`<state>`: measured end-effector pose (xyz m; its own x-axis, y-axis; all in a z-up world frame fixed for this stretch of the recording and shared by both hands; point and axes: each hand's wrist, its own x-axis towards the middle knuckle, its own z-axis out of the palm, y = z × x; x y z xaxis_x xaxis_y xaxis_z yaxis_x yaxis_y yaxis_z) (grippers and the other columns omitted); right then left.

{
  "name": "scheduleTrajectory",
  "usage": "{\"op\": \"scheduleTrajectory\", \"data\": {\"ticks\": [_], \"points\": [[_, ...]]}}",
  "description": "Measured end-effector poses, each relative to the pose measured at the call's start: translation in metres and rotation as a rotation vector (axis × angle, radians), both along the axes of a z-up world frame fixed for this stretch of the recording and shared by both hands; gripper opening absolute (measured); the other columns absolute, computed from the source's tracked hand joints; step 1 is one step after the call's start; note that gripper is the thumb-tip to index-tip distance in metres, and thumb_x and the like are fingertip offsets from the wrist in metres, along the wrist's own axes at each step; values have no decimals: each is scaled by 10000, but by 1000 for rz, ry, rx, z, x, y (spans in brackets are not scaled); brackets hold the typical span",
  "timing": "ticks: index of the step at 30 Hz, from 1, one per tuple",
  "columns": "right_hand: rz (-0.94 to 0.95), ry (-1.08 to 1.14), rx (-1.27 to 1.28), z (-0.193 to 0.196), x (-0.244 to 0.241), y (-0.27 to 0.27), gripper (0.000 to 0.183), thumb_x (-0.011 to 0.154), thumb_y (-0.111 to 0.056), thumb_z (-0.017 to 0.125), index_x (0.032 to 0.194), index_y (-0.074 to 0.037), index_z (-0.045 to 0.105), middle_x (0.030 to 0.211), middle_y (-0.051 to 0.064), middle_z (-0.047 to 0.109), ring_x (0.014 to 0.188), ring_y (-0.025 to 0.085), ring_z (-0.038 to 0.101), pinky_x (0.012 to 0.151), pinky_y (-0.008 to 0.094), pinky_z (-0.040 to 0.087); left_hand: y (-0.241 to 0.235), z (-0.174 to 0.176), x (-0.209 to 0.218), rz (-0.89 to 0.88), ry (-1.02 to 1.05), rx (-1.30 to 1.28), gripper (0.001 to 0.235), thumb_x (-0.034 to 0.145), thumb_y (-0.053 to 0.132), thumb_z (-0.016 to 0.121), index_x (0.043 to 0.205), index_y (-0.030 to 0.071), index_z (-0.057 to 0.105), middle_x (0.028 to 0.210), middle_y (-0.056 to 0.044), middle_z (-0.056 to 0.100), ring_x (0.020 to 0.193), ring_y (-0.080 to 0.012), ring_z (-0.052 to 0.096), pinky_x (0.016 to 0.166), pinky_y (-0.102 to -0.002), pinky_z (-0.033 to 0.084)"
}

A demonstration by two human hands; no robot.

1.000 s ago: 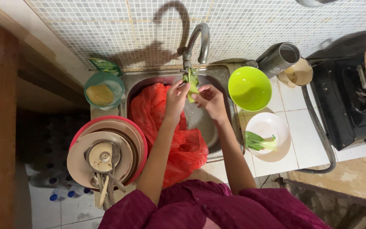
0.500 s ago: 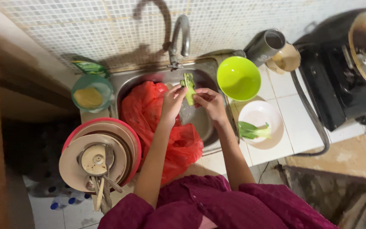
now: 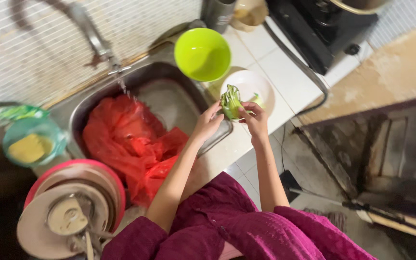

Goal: The person washes and plucks leaves from stalks of bok choy and another leafy vegetable by hand in a sink.

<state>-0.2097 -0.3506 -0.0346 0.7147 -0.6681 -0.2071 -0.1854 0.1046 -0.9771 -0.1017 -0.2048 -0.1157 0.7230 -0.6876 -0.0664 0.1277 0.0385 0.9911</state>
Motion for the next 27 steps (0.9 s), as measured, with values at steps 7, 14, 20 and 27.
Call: {"op": "scheduleTrajectory", "data": {"ticks": [7, 14, 20, 27], "points": [[-253, -17, -25, -52, -43, -43, 212, 954, -96, 702, 1131, 21, 710, 1014, 89, 715, 801, 166, 688, 684, 311, 587, -63, -76, -24, 205, -564, 175, 562, 857, 109, 729, 1371, -12, 540, 1325, -268, 566, 1254, -424, 545, 1102, -450, 423], [-160, 74, 96, -90, -50, -40, 430, 940, -30, 600, 1363, 46, 605, 1166, 150, 726, 1004, 204, 724, 813, 334, 621, -69, -43, -28, 145, -32, 398, 718, 853, 34, 652, 1507, 56, 357, 1268, -226, 440, 825, -353, 699, 587, -389, 629], [-95, 117, 137, -76, -48, -26, 495, 953, -72, 565, 1440, 16, 556, 1163, 175, 724, 1075, 205, 707, 873, 342, 602, -57, -15, -22, 168, -27, 353, 706, 874, 4, 653, 1528, 65, 395, 1277, -195, 445, 719, -289, 728, 542, -286, 619], [-146, 234, -4, -48, -44, -11, 512, 914, -125, 610, 1418, -50, 561, 1108, 130, 706, 944, 179, 666, 735, 319, 555, -56, -51, -22, 226, -437, 439, 671, 892, 130, 729, 1507, 47, 471, 1242, -248, 540, 1135, -411, 611, 975, -469, 512]]}}
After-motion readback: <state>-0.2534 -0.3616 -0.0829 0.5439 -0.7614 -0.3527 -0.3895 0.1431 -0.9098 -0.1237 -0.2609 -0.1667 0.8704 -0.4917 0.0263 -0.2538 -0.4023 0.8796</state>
